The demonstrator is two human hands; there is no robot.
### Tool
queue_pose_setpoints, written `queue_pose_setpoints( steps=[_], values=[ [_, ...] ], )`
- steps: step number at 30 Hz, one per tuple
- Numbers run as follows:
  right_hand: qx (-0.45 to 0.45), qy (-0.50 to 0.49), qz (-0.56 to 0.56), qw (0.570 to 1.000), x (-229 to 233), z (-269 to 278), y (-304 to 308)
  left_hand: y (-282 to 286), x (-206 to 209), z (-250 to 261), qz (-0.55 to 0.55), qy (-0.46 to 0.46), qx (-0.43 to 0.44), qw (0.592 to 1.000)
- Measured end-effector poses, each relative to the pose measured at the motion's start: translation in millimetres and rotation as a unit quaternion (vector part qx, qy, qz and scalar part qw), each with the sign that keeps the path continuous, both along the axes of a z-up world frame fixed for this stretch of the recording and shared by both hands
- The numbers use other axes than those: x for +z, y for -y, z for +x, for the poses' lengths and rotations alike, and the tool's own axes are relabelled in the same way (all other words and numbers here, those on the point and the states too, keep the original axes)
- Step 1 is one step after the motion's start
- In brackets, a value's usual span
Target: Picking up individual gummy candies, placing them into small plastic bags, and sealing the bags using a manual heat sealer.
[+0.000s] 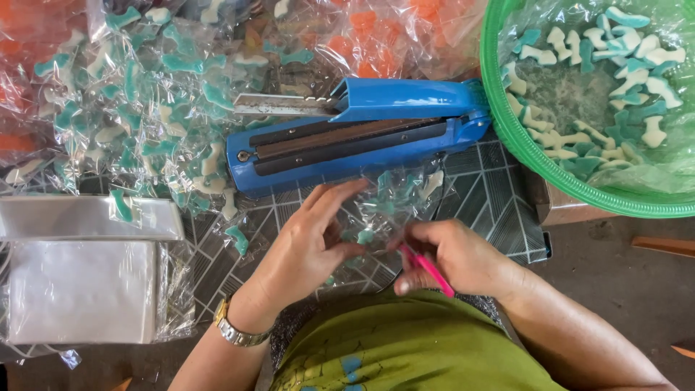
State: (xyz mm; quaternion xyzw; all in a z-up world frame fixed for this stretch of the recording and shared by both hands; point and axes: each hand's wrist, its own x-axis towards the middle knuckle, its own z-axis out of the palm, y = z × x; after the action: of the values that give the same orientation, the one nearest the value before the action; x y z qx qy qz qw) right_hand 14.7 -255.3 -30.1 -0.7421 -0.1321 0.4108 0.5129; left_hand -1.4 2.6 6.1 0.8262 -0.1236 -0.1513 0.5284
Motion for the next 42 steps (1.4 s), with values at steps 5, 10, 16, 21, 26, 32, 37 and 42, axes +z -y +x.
queue_pose_setpoints(
  steps=[5,10,16,21,26,32,37,42],
  values=[
    [-0.088,0.153,0.12,0.977,8.6,-9.8,-11.8,6.1,-9.3,-12.5,-0.045,0.037,-0.037,0.998],
    [-0.117,0.122,0.164,0.972,-1.1,-12.4,-7.6,3.4,-14.2,-19.5,-0.08,0.09,-0.033,0.992],
    [-0.167,0.131,0.159,0.964,2.8,-8.1,8.8,-17.2,-6.6,-18.6,-0.129,-0.016,-0.056,0.99],
    [0.076,0.215,-0.058,0.972,12.0,-10.7,21.3,-30.0,2.9,-19.8,-0.15,0.011,-0.001,0.989],
    [0.156,0.25,-0.05,0.954,17.7,-11.1,5.0,-14.6,10.9,-13.7,-0.129,-0.009,-0.032,0.991],
    [0.127,0.219,-0.009,0.967,20.8,-9.2,0.4,-5.7,15.1,-10.5,-0.102,-0.017,-0.06,0.993],
    [0.089,0.154,-0.023,0.984,11.9,-12.1,3.9,-6.1,13.1,-8.6,-0.082,-0.028,-0.048,0.995],
    [0.068,0.108,-0.04,0.991,14.0,-9.8,-1.2,-3.9,8.2,-7.7,-0.106,-0.023,-0.06,0.992]
  ],
)
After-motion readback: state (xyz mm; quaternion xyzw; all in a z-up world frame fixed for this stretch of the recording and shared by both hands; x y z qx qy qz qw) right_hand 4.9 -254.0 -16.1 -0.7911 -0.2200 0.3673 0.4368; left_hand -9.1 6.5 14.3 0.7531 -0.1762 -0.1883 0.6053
